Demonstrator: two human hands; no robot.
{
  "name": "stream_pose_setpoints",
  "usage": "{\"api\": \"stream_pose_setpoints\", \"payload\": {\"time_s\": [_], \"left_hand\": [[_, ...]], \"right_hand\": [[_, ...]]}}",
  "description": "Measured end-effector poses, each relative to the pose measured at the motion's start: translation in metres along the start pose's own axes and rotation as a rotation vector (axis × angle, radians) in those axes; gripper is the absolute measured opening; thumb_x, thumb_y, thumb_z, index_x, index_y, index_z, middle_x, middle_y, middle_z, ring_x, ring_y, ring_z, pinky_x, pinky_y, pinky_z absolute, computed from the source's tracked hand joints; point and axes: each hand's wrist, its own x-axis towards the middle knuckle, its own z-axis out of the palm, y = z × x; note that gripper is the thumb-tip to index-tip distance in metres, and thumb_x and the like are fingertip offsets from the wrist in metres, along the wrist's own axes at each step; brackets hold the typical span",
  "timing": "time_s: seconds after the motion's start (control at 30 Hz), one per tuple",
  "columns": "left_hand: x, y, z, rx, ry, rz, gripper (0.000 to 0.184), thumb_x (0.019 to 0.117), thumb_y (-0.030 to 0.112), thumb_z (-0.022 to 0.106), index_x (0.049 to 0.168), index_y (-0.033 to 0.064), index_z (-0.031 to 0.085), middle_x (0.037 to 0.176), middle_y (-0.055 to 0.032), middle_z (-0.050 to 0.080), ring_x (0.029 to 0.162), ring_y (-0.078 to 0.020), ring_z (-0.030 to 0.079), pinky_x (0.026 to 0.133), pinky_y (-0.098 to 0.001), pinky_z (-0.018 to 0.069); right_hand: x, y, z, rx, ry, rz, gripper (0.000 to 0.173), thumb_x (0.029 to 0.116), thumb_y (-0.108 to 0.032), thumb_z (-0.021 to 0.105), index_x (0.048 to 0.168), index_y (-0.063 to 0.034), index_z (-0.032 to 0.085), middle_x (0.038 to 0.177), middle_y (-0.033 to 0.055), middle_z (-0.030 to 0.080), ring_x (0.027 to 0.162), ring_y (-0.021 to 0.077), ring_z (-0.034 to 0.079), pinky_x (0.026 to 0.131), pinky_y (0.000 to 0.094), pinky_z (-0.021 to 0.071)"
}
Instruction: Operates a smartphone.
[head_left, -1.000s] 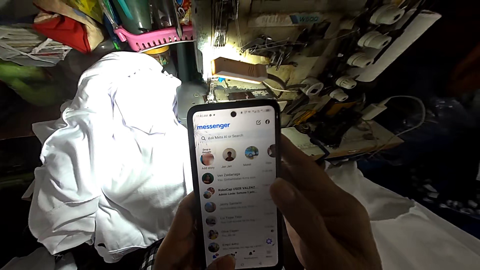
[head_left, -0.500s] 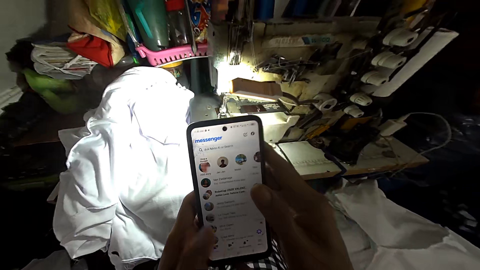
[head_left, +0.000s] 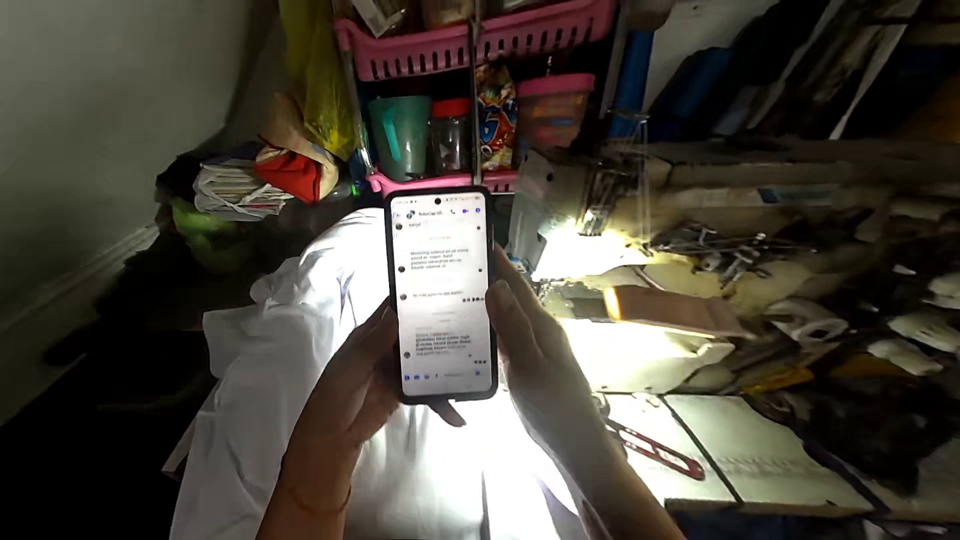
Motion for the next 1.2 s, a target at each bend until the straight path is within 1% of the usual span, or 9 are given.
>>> {"api": "stream_pose_setpoints", "payload": {"time_s": [0.23,0.3,0.43,0.6,0.7,0.9,0.97,1.07,1.2], "left_hand": [[0.040,-0.007,-0.055,-0.060,-0.110,0.065,0.043,0.1040,0.041,0.053,0.140,0.0171,0.059,0.124,-0.0115,0.070,0.104,-0.0234,0.074,0.077,-0.0400,0.0651],[0.041,-0.017,-0.067,-0.073,-0.067,0.071,0.044,0.1011,0.042,0.058,0.136,0.0169,0.063,0.121,-0.0108,0.072,0.102,-0.0223,0.074,0.077,-0.0396,0.0649],[0.038,-0.032,-0.077,-0.121,-0.068,0.052,0.042,0.1015,0.040,0.058,0.135,0.0159,0.064,0.122,-0.0107,0.072,0.103,-0.0232,0.074,0.076,-0.0407,0.0654],[0.035,-0.039,-0.078,-0.141,-0.040,0.049,0.040,0.1032,0.036,0.056,0.136,0.0139,0.062,0.123,-0.0096,0.071,0.105,-0.0209,0.073,0.079,-0.0387,0.0650],[0.035,-0.043,-0.078,-0.128,-0.019,0.056,0.040,0.1031,0.037,0.057,0.137,0.0144,0.061,0.124,-0.0083,0.070,0.108,-0.0200,0.072,0.083,-0.0378,0.0638],[0.032,-0.045,-0.078,-0.093,-0.042,0.080,0.041,0.1034,0.038,0.056,0.137,0.0151,0.061,0.126,-0.0075,0.069,0.108,-0.0197,0.072,0.079,-0.0371,0.0643],[0.031,-0.046,-0.078,-0.095,-0.068,0.086,0.042,0.1033,0.037,0.057,0.138,0.0141,0.060,0.127,-0.0077,0.069,0.109,-0.0199,0.071,0.080,-0.0374,0.0642],[0.031,-0.047,-0.077,-0.113,-0.087,0.078,0.042,0.1031,0.036,0.058,0.138,0.0131,0.059,0.128,-0.0085,0.068,0.109,-0.0210,0.072,0.080,-0.0378,0.0644],[0.030,-0.048,-0.076,-0.131,-0.077,0.072,0.040,0.1023,0.035,0.059,0.135,0.0121,0.062,0.126,-0.0071,0.070,0.113,-0.0178,0.070,0.090,-0.0361,0.0613]], "right_hand": [[0.039,0.052,0.007,0.053,-0.020,-0.081,0.059,0.1111,-0.047,0.028,0.164,-0.0200,0.024,0.143,-0.0035,0.056,0.119,0.0005,0.061,0.098,0.0222,0.0543],[0.043,0.067,0.009,0.050,-0.028,-0.088,0.059,0.1112,-0.047,0.026,0.164,-0.0205,0.020,0.145,-0.0025,0.052,0.119,0.0012,0.059,0.098,0.0226,0.0537],[0.038,0.084,0.009,0.098,-0.028,-0.018,0.059,0.1106,-0.043,0.028,0.165,-0.0228,0.015,0.153,-0.0055,0.045,0.126,0.0002,0.055,0.101,0.0232,0.0510],[0.035,0.096,0.008,0.138,-0.031,-0.031,0.071,0.1086,-0.056,0.022,0.165,-0.0159,0.009,0.160,-0.0035,0.038,0.137,-0.0002,0.045,0.112,0.0227,0.0421],[0.034,0.097,0.003,0.195,-0.051,-0.025,0.074,0.1063,-0.061,0.022,0.166,-0.0191,0.009,0.161,-0.0069,0.034,0.140,-0.0014,0.041,0.113,0.0222,0.0402],[0.031,0.099,-0.007,0.445,-0.142,-0.019,0.075,0.1050,-0.064,0.023,0.165,-0.0197,0.014,0.160,-0.0051,0.038,0.142,0.0052,0.042,0.113,0.0273,0.0425],[0.029,0.102,-0.007,0.535,-0.130,-0.009,0.071,0.1061,-0.060,0.028,0.164,-0.0192,0.021,0.155,-0.0025,0.046,0.137,0.0077,0.050,0.108,0.0283,0.0486],[0.029,0.101,-0.008,0.481,-0.115,-0.021,0.069,0.1079,-0.056,0.027,0.164,-0.0160,0.020,0.154,-0.0018,0.048,0.137,0.0070,0.049,0.112,0.0270,0.0453],[0.029,0.098,-0.010,0.442,-0.118,-0.010,0.064,0.1095,-0.052,0.025,0.163,-0.0178,0.022,0.149,-0.0050,0.052,0.134,0.0030,0.051,0.109,0.0241,0.0472]]}}
